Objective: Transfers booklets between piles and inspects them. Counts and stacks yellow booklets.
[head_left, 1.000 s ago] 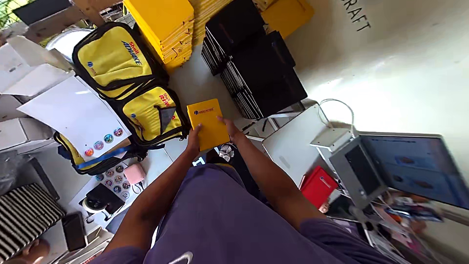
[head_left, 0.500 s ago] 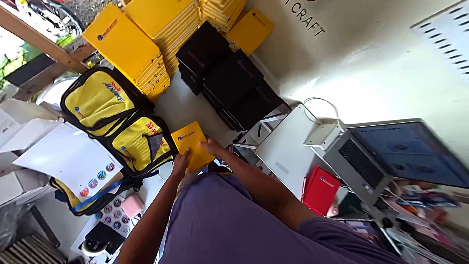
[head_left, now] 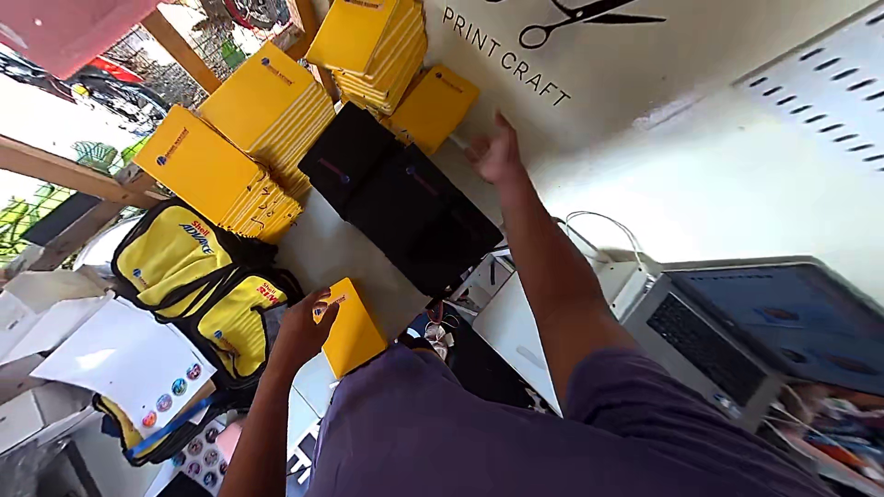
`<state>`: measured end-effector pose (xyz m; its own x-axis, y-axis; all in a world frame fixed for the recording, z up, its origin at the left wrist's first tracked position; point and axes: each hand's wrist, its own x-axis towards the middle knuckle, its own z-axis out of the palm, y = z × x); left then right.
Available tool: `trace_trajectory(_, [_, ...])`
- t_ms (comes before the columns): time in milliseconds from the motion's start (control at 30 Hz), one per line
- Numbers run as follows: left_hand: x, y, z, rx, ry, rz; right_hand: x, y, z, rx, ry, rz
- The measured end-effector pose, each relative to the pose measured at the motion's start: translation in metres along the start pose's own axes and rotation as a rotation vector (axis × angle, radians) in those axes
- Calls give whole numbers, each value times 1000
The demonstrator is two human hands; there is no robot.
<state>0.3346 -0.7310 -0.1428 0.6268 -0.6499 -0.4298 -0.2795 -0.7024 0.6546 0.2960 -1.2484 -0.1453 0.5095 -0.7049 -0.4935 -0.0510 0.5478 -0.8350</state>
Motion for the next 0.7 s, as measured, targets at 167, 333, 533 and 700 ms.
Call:
trace_trajectory(167, [-15, -5, 29, -9, -34, -39, 76, 33, 48, -61, -28, 259])
trace_trajectory(333, [-41, -28, 53, -40, -17, -191, 92, 43, 87, 201, 6, 307])
trace_trajectory(533, [-47, -31, 69, -90, -49, -222, 80, 27, 101, 179, 73, 267])
trace_trajectory(700, [-34, -21, 62, -75, -74, -194, 74, 21, 102, 82, 45, 225])
